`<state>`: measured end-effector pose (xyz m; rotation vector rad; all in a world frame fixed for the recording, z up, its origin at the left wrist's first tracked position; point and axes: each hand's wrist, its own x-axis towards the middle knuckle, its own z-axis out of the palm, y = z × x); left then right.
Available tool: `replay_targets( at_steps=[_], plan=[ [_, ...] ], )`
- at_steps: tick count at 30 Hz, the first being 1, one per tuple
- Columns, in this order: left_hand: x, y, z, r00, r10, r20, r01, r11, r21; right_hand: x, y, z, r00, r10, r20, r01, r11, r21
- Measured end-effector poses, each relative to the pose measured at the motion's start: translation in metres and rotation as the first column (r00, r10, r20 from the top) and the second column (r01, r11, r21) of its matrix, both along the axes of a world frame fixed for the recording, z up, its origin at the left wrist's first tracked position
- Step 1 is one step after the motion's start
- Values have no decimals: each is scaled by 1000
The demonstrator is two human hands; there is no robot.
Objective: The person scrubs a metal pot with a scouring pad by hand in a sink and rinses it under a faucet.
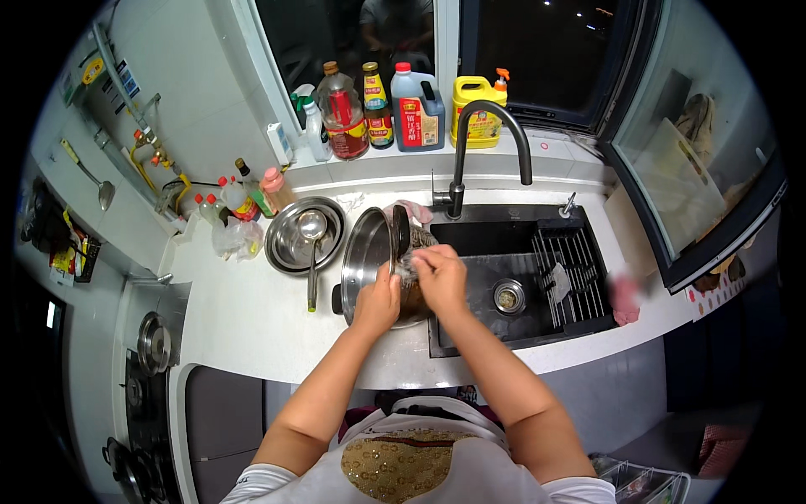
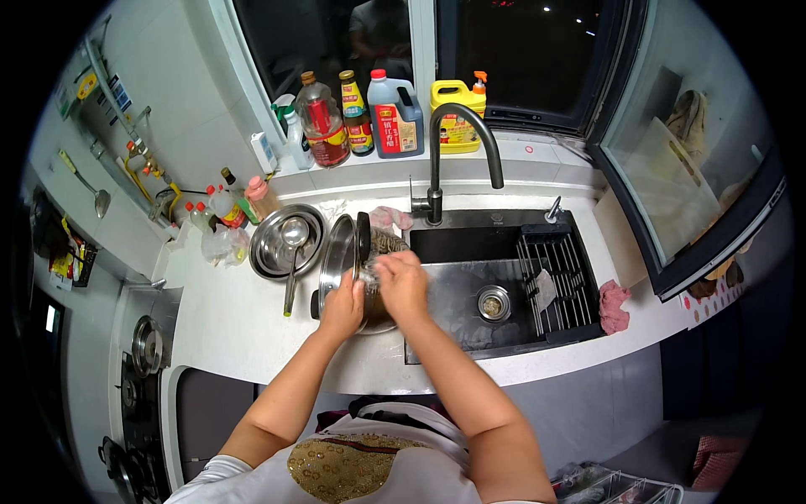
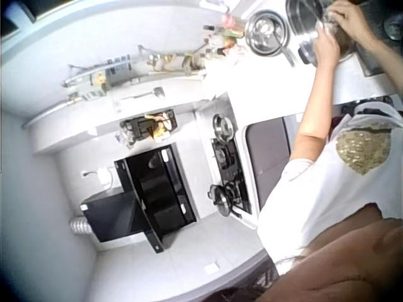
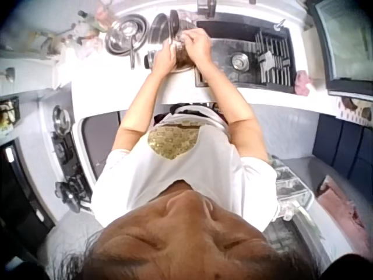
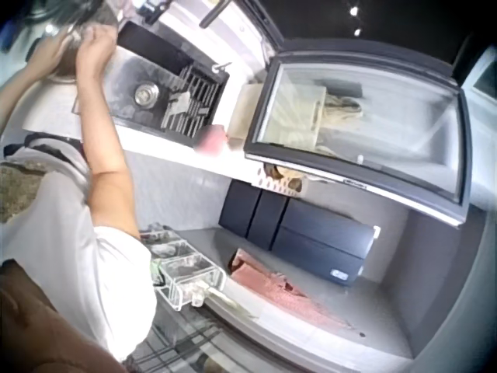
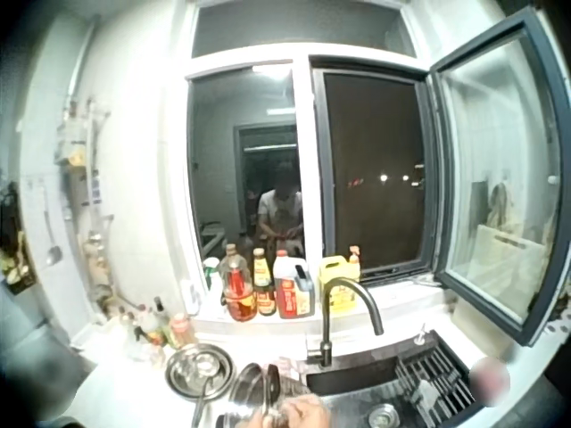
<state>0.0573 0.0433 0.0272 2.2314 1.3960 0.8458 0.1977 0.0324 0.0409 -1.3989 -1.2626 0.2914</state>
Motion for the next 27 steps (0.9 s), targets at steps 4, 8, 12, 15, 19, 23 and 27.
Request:
replay_targets(
  at_steps=[4,8,12,15,19,23,27],
  plan=[
    [0,0,3,997,-53,62,55,998,-28,-1,4,-8,997,-73,6,73,995,-62],
    [-7,1,-3,1000,5,14,-4,999,-42,-6,5,6,1000,-1,19,2,999,-43],
    [-9,3,-1,997,-22,72,25,999,-41,-6,5,-12,998,-39,45,42,997,-66],
    [-14,7,-6,998,-10,56,11,1000,-20,4,8,-6,997,-9,72,16,996,-89],
    [-8,3,0,999,-36,3,36,998,-47,-12,15,2,1000,-9,3,9,998,57],
    [-9,-1,-5,1000,-30,8,30,998,-51,-15,-3,-5,999,29,-21,-30,999,-15],
    [-9,-5,-2,1000,-22,3,22,999,-24,-2,-11,4,996,85,-4,-85,992,-91]
  ],
)
